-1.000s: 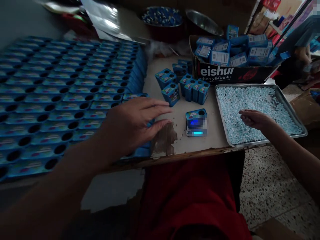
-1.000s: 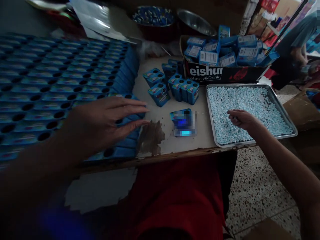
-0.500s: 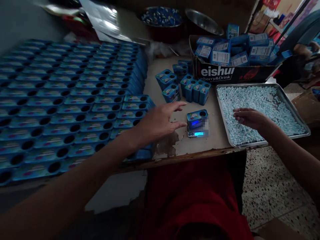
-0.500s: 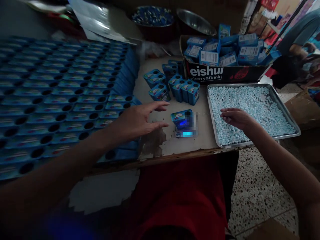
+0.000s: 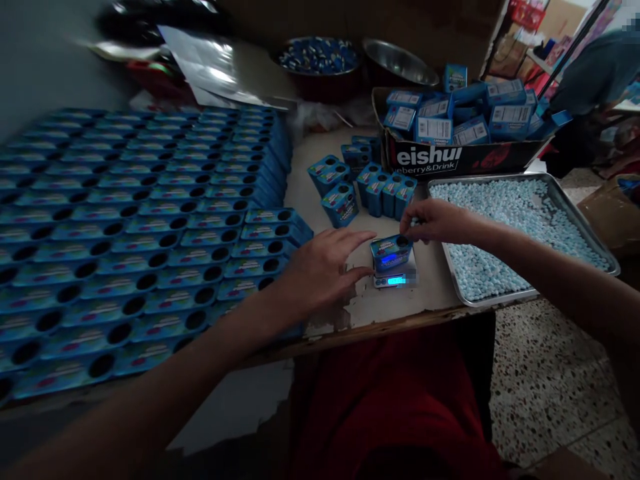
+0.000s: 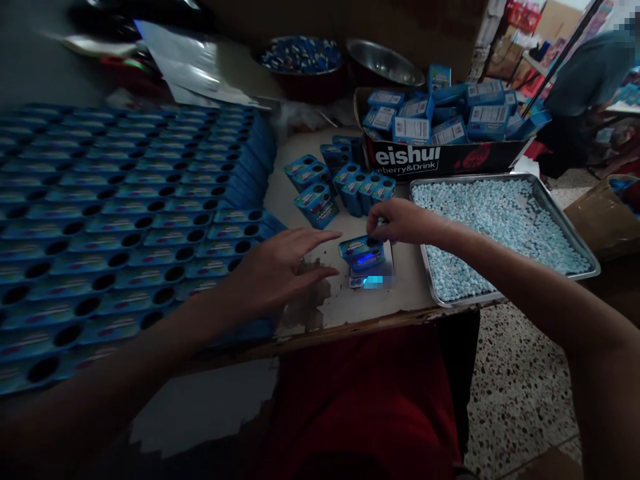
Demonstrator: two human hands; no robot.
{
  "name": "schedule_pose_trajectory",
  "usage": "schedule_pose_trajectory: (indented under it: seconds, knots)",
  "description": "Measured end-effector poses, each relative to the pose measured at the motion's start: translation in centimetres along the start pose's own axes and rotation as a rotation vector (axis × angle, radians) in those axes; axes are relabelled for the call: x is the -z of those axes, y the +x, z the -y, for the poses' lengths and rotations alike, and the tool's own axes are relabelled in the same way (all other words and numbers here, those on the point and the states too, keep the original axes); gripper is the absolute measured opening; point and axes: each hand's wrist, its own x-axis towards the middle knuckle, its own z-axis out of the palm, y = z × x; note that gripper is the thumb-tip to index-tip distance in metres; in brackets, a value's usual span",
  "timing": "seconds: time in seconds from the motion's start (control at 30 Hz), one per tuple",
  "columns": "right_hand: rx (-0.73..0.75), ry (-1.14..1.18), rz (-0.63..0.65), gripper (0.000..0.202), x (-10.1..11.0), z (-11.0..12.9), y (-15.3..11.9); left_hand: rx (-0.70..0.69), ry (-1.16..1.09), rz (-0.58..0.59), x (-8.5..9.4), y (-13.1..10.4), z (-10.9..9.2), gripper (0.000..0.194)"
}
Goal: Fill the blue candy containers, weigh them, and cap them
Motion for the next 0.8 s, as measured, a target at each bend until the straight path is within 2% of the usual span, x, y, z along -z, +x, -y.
schedule_pose_trajectory:
  seconds: [0.13, 0.23, 0.37, 0.43, 0.53, 0.67, 0.73, 0.8]
  knots:
    - [0.094, -0.197, -0.007, 0.016, -0.5, 0.6, 0.3, -0.018, 0.009, 0.000, 0.2, -0.3, 0.5, 0.051]
    - [0.118, -0.256, -0.038, 0.024, -0.8, 0.9, 0.2, -0.023, 0.013, 0.007, 0.5, -0.5, 0.6, 0.054]
    - [0.104, -0.207, -0.077, 0.021, -1.0, 1.0, 0.2, -0.023, 0.027, 0.005, 0.9, -0.9, 0.6, 0.055]
    - [0.069, -0.074, -0.112, 0.013, -0.8, 0.4, 0.3, -0.029, 0.028, -0.011, 1.0, -1.0, 0.6, 0.055]
    - [-0.041, 0.343, -0.232, 0.007, 0.4, -2.3, -0.3, -0.003, 0.047, -0.022, 1.7, -1.1, 0.6, 0.056]
    - [-0.288, 0.917, -0.627, 0.017, 2.4, -8.7, -4.4, 0.020, 0.110, -0.041, 3.7, -1.3, 0.4, 0.056]
    - [-0.464, 1.081, -0.781, 0.024, 2.8, -12.0, -7.0, 0.033, 0.133, -0.034, 4.6, -1.3, 0.3, 0.056]
    - [-0.576, 1.127, -0.781, 0.026, 2.6, -14.5, -9.1, 0.068, 0.141, 0.009, 5.0, -0.9, 0.1, 0.059]
